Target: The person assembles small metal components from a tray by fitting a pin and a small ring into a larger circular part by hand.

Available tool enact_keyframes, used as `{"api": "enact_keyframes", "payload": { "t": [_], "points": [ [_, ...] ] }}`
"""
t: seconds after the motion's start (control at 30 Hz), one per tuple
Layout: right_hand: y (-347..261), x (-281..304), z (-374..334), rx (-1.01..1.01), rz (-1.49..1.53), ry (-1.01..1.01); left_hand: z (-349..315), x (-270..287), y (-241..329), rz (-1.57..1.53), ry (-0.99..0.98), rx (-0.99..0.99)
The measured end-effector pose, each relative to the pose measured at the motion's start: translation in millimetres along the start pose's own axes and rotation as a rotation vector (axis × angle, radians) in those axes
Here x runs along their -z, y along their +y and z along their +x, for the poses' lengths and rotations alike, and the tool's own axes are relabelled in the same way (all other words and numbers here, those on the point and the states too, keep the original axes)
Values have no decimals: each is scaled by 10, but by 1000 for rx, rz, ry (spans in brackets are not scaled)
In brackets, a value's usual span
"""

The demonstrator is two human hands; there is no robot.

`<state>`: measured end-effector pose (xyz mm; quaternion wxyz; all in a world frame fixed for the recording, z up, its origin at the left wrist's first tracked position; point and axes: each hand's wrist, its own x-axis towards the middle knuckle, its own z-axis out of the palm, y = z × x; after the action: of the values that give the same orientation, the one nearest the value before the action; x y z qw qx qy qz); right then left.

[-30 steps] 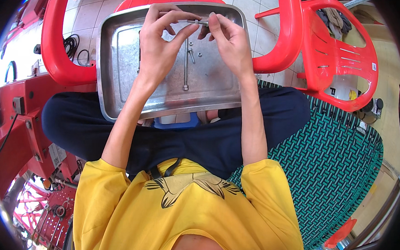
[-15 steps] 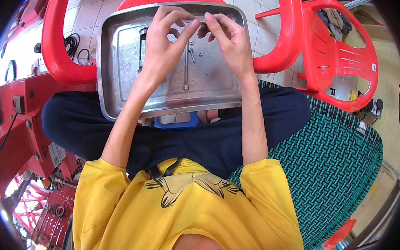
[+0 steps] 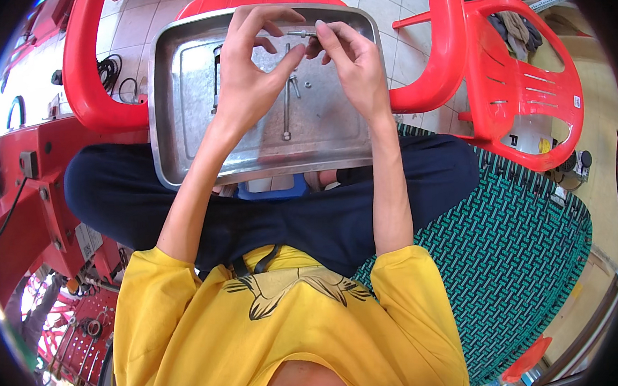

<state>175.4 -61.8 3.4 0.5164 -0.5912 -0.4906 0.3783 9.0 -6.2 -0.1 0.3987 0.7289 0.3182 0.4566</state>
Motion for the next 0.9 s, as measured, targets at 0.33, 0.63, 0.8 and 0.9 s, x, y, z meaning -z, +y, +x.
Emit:
{"api": "enact_keyframes", "payload": {
  "t": [0.33,0.63,0.8,0.9],
  "points": [
    [-24,-9,-21,12,-48,14,-6,-9,-63,62,-56,19],
    [-23,-25,-20,9,-58,9,-30,-48,-144,48,-31,155],
    [13,-43,-5,43,-19,2,-23,-12,-135,68,-53,116],
    [-3,-88,-17,152,-5,0,-5,-25,-109,10,5,89]
  ]
}}
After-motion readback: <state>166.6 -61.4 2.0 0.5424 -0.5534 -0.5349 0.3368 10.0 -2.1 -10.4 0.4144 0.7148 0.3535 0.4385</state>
